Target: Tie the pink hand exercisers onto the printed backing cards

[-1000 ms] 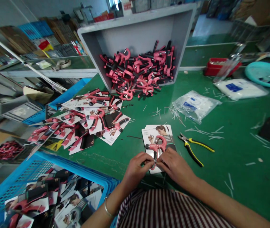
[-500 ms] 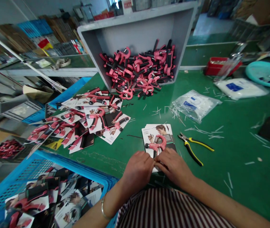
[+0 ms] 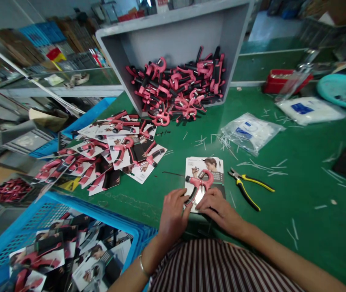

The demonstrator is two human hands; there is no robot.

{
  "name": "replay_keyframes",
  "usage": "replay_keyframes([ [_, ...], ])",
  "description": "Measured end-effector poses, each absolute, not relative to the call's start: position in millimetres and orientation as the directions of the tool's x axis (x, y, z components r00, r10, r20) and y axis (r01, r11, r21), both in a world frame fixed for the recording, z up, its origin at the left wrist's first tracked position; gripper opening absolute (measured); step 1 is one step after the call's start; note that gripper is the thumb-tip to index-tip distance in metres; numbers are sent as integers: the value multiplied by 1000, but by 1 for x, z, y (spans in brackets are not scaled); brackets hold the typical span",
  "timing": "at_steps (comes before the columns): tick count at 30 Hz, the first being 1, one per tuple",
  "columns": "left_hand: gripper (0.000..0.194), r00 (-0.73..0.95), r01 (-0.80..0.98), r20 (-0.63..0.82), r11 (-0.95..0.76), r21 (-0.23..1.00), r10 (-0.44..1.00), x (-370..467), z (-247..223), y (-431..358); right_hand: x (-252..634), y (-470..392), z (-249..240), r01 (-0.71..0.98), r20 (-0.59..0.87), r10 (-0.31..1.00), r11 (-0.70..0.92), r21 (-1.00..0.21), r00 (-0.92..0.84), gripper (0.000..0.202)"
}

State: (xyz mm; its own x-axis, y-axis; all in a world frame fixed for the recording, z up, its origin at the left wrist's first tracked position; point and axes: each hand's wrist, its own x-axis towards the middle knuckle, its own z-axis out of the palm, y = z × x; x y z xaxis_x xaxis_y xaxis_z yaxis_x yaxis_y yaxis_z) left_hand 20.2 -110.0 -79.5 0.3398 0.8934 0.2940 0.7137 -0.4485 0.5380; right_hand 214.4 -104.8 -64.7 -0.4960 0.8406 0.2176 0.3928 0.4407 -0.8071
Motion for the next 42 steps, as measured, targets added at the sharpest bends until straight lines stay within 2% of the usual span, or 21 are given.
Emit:
replay_keyframes([
  [2,18,303,712,283,-413,567,910,18,-80,-109,222,-105,-66,379,235,833,456,-805,-501,16],
  [5,16,192,613,153,-241,753,969,9,-68,-105,256,-103,-65,531,239,908,399,-748,-345,18],
  [7,19,108,419,-16,-31,908,994,0,-54,-99,291,-101,-65,751,214,962,269,-604,-172,26],
  [8,24,77,288,-111,85,954,991,-3,-48,-94,309,-99,-67,852,189,977,183,-490,-101,45],
  [10,36,63,11,-296,295,955,953,-5,-38,-86,340,-96,-72,961,92,995,49,-272,-25,77],
  [12,48,170,-199,-437,465,863,884,1,-34,-79,360,-91,-76,984,-25,999,16,-179,-20,78],
  [14,51,320,-301,-477,566,768,818,13,-34,-74,367,-87,-74,969,-130,991,-14,-247,-19,62],
  [16,49,371,-337,-445,565,753,815,22,-37,-72,366,-87,-65,875,-271,962,-128,-466,-3,48],
  [18,48,305,-326,-381,472,819,873,27,-38,-71,360,-93,-52,608,-416,906,-286,-740,-79,45],
  [20,48,243,-239,-311,367,899,919,27,-35,-71,350,-105,-39,268,-465,847,-400,-877,-257,43],
  [22,48,206,-112,-241,268,957,948,24,-31,-71,336,-116,-26,89,-460,773,-471,-877,-437,42],
  [25,48,191,41,-164,159,986,968,24,-23,-70,313,-123,-12,74,-466,599,-561,-825,-651,48],
  [27,46,203,104,-139,120,987,969,25,-19,-70,303,-120,-6,85,-457,518,-590,-803,-723,52],
  [38,42,344,343,-79,-47,938,936,20,-12,-72,299,-94,-4,185,-489,372,-615,-767,-789,45],
  [40,42,346,324,-101,-18,946,933,20,-13,-73,298,-94,-7,187,-505,377,-627,-756,-777,41],
  [42,43,331,232,-155,79,970,931,19,-15,-74,295,-98,-10,180,-501,428,-597,-782,-752,36],
])
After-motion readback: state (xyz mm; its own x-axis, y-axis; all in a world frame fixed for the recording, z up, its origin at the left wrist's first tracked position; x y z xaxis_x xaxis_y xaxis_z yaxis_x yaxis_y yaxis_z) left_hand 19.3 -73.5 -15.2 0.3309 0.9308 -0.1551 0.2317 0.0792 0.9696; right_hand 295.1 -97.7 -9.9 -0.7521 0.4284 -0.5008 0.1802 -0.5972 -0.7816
